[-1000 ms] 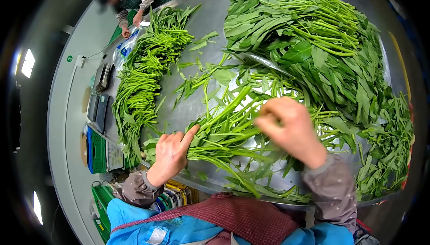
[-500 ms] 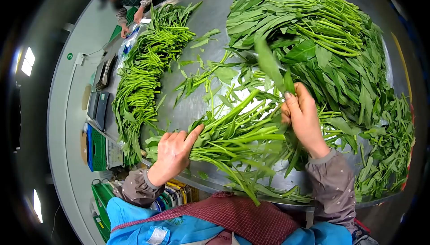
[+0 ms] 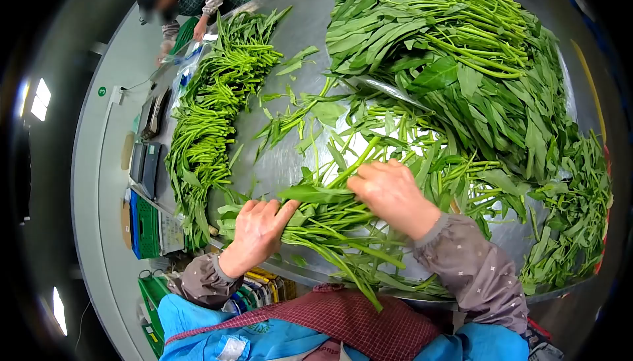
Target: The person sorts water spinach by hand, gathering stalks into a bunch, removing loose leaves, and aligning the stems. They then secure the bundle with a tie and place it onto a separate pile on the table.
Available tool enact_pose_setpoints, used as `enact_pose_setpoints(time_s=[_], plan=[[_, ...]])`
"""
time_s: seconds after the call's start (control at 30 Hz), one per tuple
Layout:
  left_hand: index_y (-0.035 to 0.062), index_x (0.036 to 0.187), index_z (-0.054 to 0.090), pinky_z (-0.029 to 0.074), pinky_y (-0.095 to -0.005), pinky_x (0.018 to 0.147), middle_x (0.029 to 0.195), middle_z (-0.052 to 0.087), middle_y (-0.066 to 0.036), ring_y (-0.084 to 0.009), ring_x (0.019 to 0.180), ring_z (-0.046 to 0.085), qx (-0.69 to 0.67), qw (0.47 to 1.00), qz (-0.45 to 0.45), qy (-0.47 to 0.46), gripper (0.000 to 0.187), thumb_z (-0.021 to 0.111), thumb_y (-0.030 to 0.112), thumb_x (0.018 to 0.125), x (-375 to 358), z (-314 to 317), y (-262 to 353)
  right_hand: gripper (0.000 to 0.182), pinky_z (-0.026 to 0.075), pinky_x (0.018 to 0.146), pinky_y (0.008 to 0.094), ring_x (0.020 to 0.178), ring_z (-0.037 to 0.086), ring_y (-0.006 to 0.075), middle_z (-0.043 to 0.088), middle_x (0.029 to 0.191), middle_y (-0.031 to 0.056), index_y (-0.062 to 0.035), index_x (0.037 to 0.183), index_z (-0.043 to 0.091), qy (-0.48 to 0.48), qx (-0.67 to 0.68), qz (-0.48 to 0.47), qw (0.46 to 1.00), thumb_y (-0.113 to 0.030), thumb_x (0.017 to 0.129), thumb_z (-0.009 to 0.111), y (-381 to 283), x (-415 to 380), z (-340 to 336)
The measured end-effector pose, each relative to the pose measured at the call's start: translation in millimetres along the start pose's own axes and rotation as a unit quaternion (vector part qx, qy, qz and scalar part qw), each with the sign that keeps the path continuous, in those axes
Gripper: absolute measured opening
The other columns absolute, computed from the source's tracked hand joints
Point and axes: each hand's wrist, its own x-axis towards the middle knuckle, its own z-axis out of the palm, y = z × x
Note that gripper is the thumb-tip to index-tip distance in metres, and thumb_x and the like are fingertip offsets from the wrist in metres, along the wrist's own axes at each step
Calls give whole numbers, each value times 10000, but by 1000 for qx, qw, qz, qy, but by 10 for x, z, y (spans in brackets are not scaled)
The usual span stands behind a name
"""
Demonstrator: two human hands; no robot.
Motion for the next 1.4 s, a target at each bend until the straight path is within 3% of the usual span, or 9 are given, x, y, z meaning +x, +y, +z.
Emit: enact_pose_setpoints(time_s=[0.1, 0.23, 0.4, 0.63, 0.83, 0.9, 0.97, 1.17, 1.4], plan=[[108, 1153, 504, 369, -344, 543, 649, 476, -48, -211, 597, 522, -56, 997, -51, -34, 582, 556, 3, 583, -44, -36, -84, 122, 432, 584, 301, 630, 534, 227, 524, 725, 110, -26, 878, 519, 124, 247, 104, 955, -96, 779, 526, 229, -141, -98], [27, 1210, 427, 428, -309, 805, 1009, 579, -101, -183, 940, 552, -415, 877, -142, -196, 673, 736, 134, 621, -257, 122, -439, 325, 466, 589, 284, 763, 518, 151, 500, 933, 95, -11, 1014, 455, 209, 678, 223, 668, -307, 883, 475, 537, -447, -613], [31, 1210, 447, 386, -296, 887, 1127, 525, -49, -157, 1026, 484, -687, 632, -295, -204, 715, 750, 1, 563, -310, 51, -438, 305, 469, 598, 262, 723, 537, 150, 544, 940, 124, -1, 1119, 407, 148, 672, 263, 676, -18, 819, 454, 376, -458, -471], [41, 1294, 338, 314, -301, 957, 1230, 441, -48, -155, 1137, 391, -740, 569, -268, -236, 830, 758, 11, 579, -325, 152, -398, 659, 444, 484, 235, 586, 531, 112, 528, 1034, 141, 33, 1236, 327, 21, 577, 266, 772, -277, 747, 644, -74, -110, -255], [40, 1286, 361, 311, -304, 960, 1214, 464, -47, -159, 1125, 407, -750, 552, -229, -284, 792, 750, 16, 597, -341, 215, -253, 390, 368, 394, 234, 509, 470, 89, 507, 628, -4, 20, 918, 497, -50, 396, 250, 882, -355, 831, 555, -164, 155, 228], [36, 1281, 372, 319, -306, 954, 1204, 474, -49, -160, 1116, 414, -783, 498, -220, -302, 788, 759, 49, 594, -461, 275, -306, 279, 285, 365, 210, 442, 370, 65, 397, 560, -57, -37, 894, 502, 175, 727, 376, 547, -315, 862, 501, 99, 49, -27], [34, 1279, 376, 326, -309, 947, 1195, 482, -50, -162, 1111, 420, -786, 494, -218, -302, 794, 768, 84, 590, -539, 321, -327, 199, 210, 364, 188, 422, 287, 45, 324, 554, -74, -86, 890, 497, 294, 655, 371, 589, -283, 874, 475, 318, 49, -678], [40, 1299, 340, 309, -311, 960, 1236, 445, -56, -158, 1135, 393, -787, 502, -210, -291, 829, 778, 108, 598, -446, 388, -332, 179, 229, 368, 177, 440, 334, 30, 359, 576, -68, -99, 904, 508, 174, 627, 378, 659, -262, 835, 536, -36, -130, -633], [30, 1288, 347, 303, -304, 964, 1237, 445, -68, -155, 1135, 384, -712, 598, -169, -327, 786, 750, 43, 614, -322, 304, -264, 278, 333, 437, 277, 504, 444, 132, 482, 608, 7, -11, 803, 543, 47, 331, 217, 917, -288, 830, 526, -105, 9, 160]])
